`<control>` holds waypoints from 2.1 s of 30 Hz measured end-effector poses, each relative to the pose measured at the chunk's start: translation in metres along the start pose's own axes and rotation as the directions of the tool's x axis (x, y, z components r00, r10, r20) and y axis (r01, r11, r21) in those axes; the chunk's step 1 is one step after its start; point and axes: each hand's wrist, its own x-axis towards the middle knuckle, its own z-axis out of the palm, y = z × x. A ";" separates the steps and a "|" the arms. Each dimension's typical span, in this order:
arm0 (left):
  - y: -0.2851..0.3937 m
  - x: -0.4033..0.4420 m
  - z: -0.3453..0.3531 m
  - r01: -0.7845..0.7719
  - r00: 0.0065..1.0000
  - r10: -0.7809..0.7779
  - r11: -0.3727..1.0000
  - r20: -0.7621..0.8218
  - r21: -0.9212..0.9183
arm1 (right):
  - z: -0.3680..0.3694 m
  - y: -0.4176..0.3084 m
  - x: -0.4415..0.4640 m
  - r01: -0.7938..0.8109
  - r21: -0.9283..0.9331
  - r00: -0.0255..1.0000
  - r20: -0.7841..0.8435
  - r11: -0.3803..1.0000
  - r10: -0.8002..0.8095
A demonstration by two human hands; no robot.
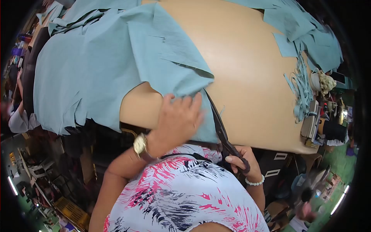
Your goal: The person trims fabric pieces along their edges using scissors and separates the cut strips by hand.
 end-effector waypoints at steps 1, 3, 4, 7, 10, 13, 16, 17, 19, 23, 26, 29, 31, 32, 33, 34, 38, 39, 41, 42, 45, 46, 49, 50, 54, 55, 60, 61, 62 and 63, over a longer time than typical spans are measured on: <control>-0.009 0.010 -0.002 0.016 1.000 -0.015 0.999 0.020 -0.034 | -0.002 0.001 -0.003 -0.001 0.005 1.000 0.014 1.000 0.001; -0.035 0.033 -0.006 0.037 0.999 -0.037 0.998 0.008 0.050 | -0.005 0.006 -0.007 -0.028 -0.022 0.999 -0.019 0.999 0.027; -0.047 0.043 -0.006 0.049 0.999 -0.046 0.993 -0.025 0.108 | -0.005 0.009 -0.008 -0.041 -0.029 0.998 -0.038 0.999 0.040; -0.078 0.063 -0.009 0.002 0.999 -0.017 0.943 0.042 0.334 | -0.003 0.012 -0.009 -0.042 -0.008 0.998 -0.037 0.999 0.042; -0.092 0.081 -0.013 -0.002 1.000 -0.004 0.900 0.014 0.435 | -0.001 0.017 -0.007 -0.049 0.030 0.998 -0.049 0.998 0.050; -0.108 0.111 -0.006 -0.030 0.999 0.038 0.916 -0.012 0.399 | 0.000 0.017 -0.004 -0.034 0.050 0.999 -0.030 0.998 0.036; -0.112 0.161 0.001 -0.106 0.987 0.141 0.927 -0.071 0.359 | 0.000 0.014 -0.003 -0.031 0.017 0.999 -0.031 0.999 0.032; -0.111 0.179 0.003 -0.132 0.981 0.172 0.928 -0.087 0.347 | 0.000 0.013 -0.003 -0.023 0.016 0.999 -0.030 1.000 0.023; -0.117 0.223 0.011 -0.180 0.972 0.220 0.918 -0.077 0.353 | 0.000 0.011 -0.002 0.000 0.009 1.000 -0.030 1.000 0.000; -0.115 0.288 0.022 -0.139 0.985 0.160 0.960 -0.068 0.245 | -0.004 0.012 0.003 0.066 -0.026 0.995 -0.077 0.998 -0.068; -0.113 0.296 0.004 -0.098 0.981 0.108 0.993 -0.163 0.064 | -0.010 0.006 0.004 0.045 -0.052 0.984 -0.168 0.998 -0.053; -0.120 0.271 -0.026 -0.171 0.968 0.167 0.985 -0.188 -0.004 | -0.011 -0.012 0.001 0.117 -0.033 0.964 -0.238 0.993 -0.122; -0.128 0.237 -0.040 -0.124 0.970 0.131 0.991 -0.207 0.043 | -0.020 -0.009 0.003 0.128 -0.018 0.963 -0.236 0.992 -0.129; -0.128 0.216 -0.045 -0.086 0.979 0.090 0.996 -0.181 0.026 | -0.025 -0.005 0.006 0.129 -0.011 0.966 -0.225 0.992 -0.128; -0.128 0.197 -0.047 -0.045 0.987 0.046 0.999 -0.155 0.011 | -0.028 -0.003 0.008 0.128 -0.005 0.969 -0.212 0.992 -0.126; -0.131 0.180 -0.039 -0.075 0.989 0.075 0.997 -0.130 0.003 | -0.029 -0.002 0.008 0.134 0.002 0.969 -0.209 0.991 -0.131; -0.139 0.163 0.005 -0.240 0.962 0.245 0.969 -0.118 0.059 | -0.028 -0.002 0.011 0.149 0.014 0.969 -0.199 0.989 -0.143; -0.134 0.170 0.009 -0.301 0.941 0.311 0.949 -0.131 0.093 | -0.029 -0.002 0.010 0.152 0.014 0.968 -0.204 0.988 -0.146; -0.124 0.196 0.015 -0.416 0.885 0.438 0.896 -0.158 0.159 | -0.030 -0.001 0.009 0.141 0.014 0.970 -0.204 0.990 -0.135; -0.120 0.209 0.015 -0.423 0.888 0.443 0.893 -0.125 0.153 | -0.030 -0.001 0.010 0.138 0.014 0.970 -0.204 0.990 -0.132; -0.108 0.238 0.007 -0.437 0.897 0.442 0.892 -0.022 0.114 | -0.029 -0.002 0.009 0.130 0.000 0.970 -0.208 0.991 -0.127; -0.105 0.243 0.005 -0.431 0.902 0.431 0.898 0.021 0.089 | -0.026 -0.006 0.009 0.127 0.024 0.968 -0.222 0.992 -0.118; -0.118 0.266 0.009 -0.448 0.894 0.442 0.888 0.072 0.106 | -0.030 -0.001 0.011 0.121 0.001 0.970 -0.212 0.993 -0.118; -0.126 0.277 0.011 -0.459 0.889 0.452 0.880 0.077 0.126 | -0.030 -0.001 0.012 0.119 -0.005 0.972 -0.203 0.993 -0.117; -0.110 0.321 -0.032 -0.143 0.866 0.093 0.988 0.491 0.065 | -0.030 -0.005 0.011 0.113 -0.037 0.973 -0.198 0.993 -0.118; -0.101 0.330 -0.040 -0.049 0.822 -0.004 0.996 0.569 0.078 | -0.030 -0.007 0.011 0.116 -0.050 0.971 -0.203 0.992 -0.124; -0.110 0.352 0.003 -0.157 0.987 0.110 0.833 0.119 0.531 | -0.028 -0.006 0.010 0.109 -0.049 0.971 -0.208 0.993 -0.117; -0.104 0.342 0.001 -0.163 0.978 0.206 0.839 -0.026 0.518 | -0.028 -0.007 0.010 0.112 -0.049 0.971 -0.209 0.993 -0.119; -0.097 0.327 0.003 -0.171 0.941 0.294 0.844 -0.171 0.508 | -0.030 -0.006 0.010 0.120 -0.051 0.970 -0.206 0.991 -0.128; -0.090 0.309 0.004 -0.182 0.877 0.370 0.847 -0.307 0.500 | -0.030 -0.004 0.010 0.126 -0.050 0.971 -0.200 0.991 -0.134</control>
